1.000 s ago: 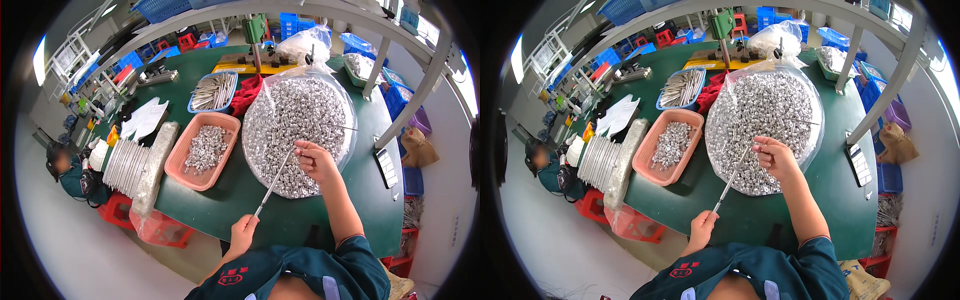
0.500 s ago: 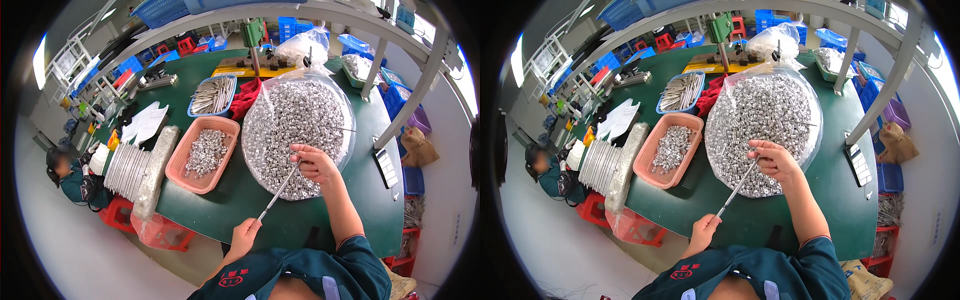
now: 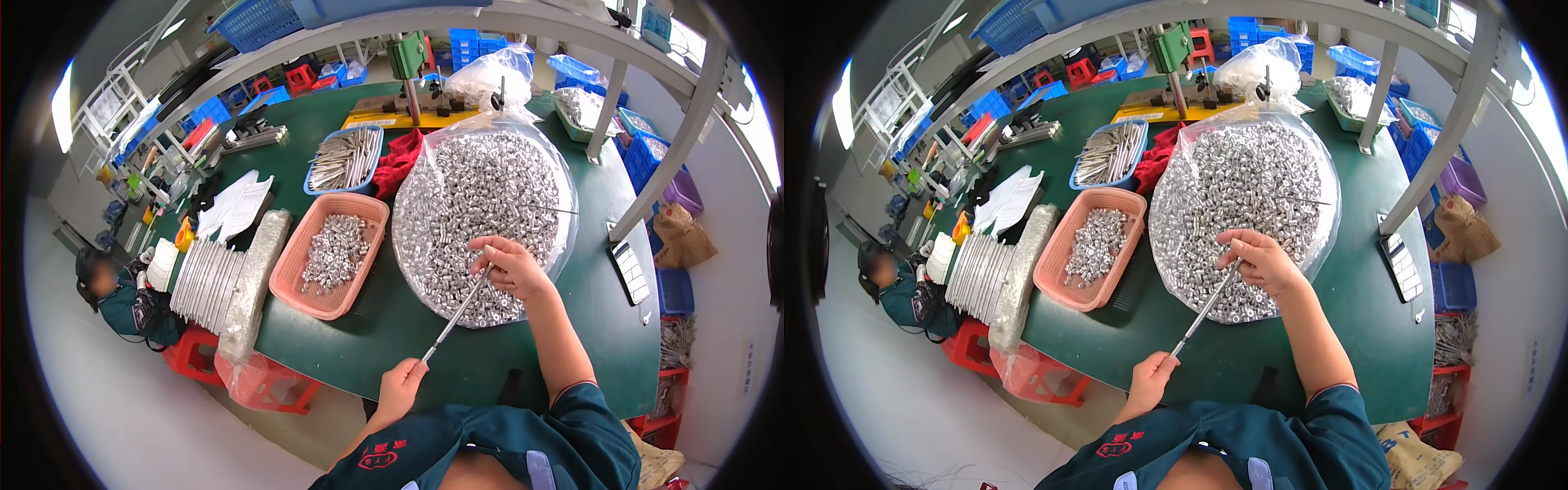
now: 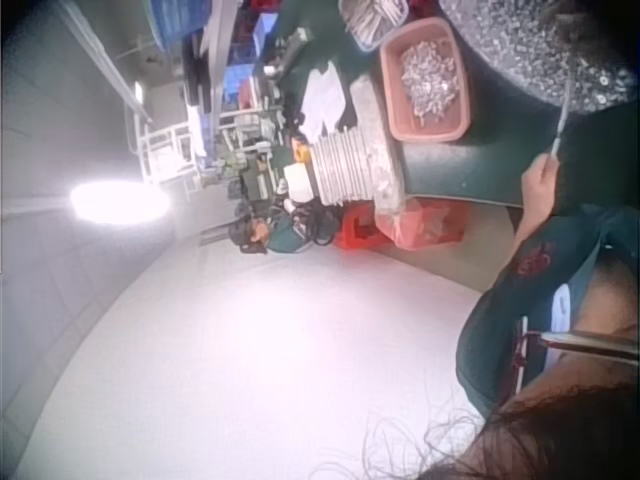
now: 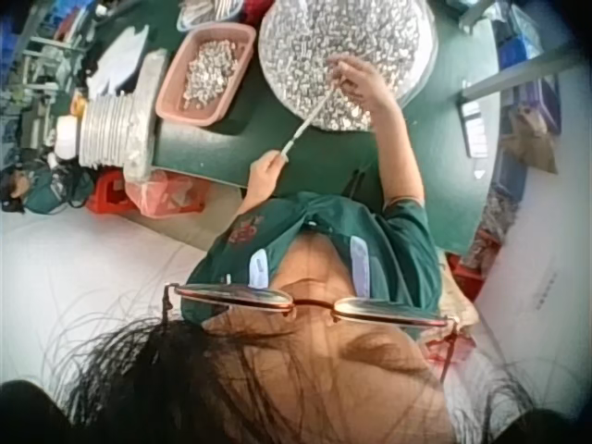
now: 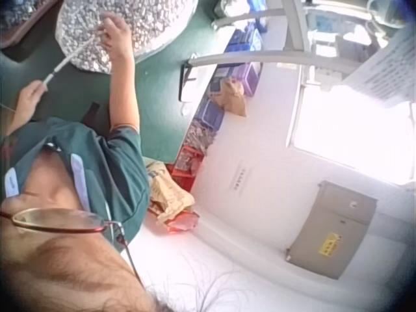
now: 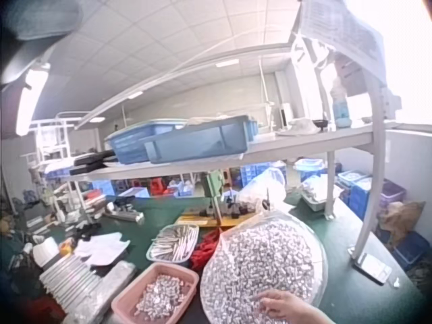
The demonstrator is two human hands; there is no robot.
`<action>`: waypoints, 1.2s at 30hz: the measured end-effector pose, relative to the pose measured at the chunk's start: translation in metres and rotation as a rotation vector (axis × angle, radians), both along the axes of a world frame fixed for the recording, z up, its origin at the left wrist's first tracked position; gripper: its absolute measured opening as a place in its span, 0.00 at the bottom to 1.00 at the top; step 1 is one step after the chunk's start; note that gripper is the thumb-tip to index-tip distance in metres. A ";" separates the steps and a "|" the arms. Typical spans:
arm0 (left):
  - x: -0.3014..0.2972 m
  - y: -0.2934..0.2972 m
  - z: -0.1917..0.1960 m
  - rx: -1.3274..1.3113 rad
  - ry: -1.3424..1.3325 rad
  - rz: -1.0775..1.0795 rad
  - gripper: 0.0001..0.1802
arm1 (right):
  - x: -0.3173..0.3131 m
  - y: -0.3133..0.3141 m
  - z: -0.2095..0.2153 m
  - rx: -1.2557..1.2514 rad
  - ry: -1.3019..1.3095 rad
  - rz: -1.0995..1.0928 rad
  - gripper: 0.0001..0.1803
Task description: The person uses a long metal rod to pick up small cylindrical metal parts from a large plastic bag and threads them onto the rod. The person repeats this action continuously, accumulating a stack of parts on the rod. A coworker is visible in the background working at a separate station.
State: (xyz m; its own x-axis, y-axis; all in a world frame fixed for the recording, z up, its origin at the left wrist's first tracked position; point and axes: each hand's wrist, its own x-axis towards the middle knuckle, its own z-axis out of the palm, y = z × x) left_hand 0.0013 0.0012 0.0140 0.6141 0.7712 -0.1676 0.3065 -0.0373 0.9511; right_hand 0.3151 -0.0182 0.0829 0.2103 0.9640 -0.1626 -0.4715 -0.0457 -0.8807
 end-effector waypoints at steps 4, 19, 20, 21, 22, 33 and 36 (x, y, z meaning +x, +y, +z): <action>-0.001 0.000 -0.003 -0.027 -0.026 0.024 0.10 | -0.007 0.003 0.002 -0.004 0.111 -0.043 0.17; -0.003 0.000 -0.011 -0.028 -0.057 0.028 0.10 | -0.013 0.007 -0.006 0.031 0.223 -0.062 0.17; -0.003 0.000 -0.011 -0.032 -0.061 0.032 0.10 | -0.013 0.007 -0.006 0.033 0.175 -0.065 0.17; -0.002 0.000 -0.010 -0.036 -0.066 0.037 0.10 | -0.014 0.007 -0.005 0.036 0.127 -0.067 0.17; -0.002 -0.001 -0.009 -0.019 -0.059 0.040 0.10 | -0.015 0.006 -0.004 0.037 0.080 -0.070 0.17; -0.003 0.001 -0.012 -0.087 -0.091 0.137 0.11 | -0.047 0.011 -0.007 -0.046 -0.077 0.055 0.30; -0.002 0.001 -0.009 -0.129 -0.100 0.151 0.11 | -0.033 0.009 -0.006 -0.046 -0.046 -0.084 0.28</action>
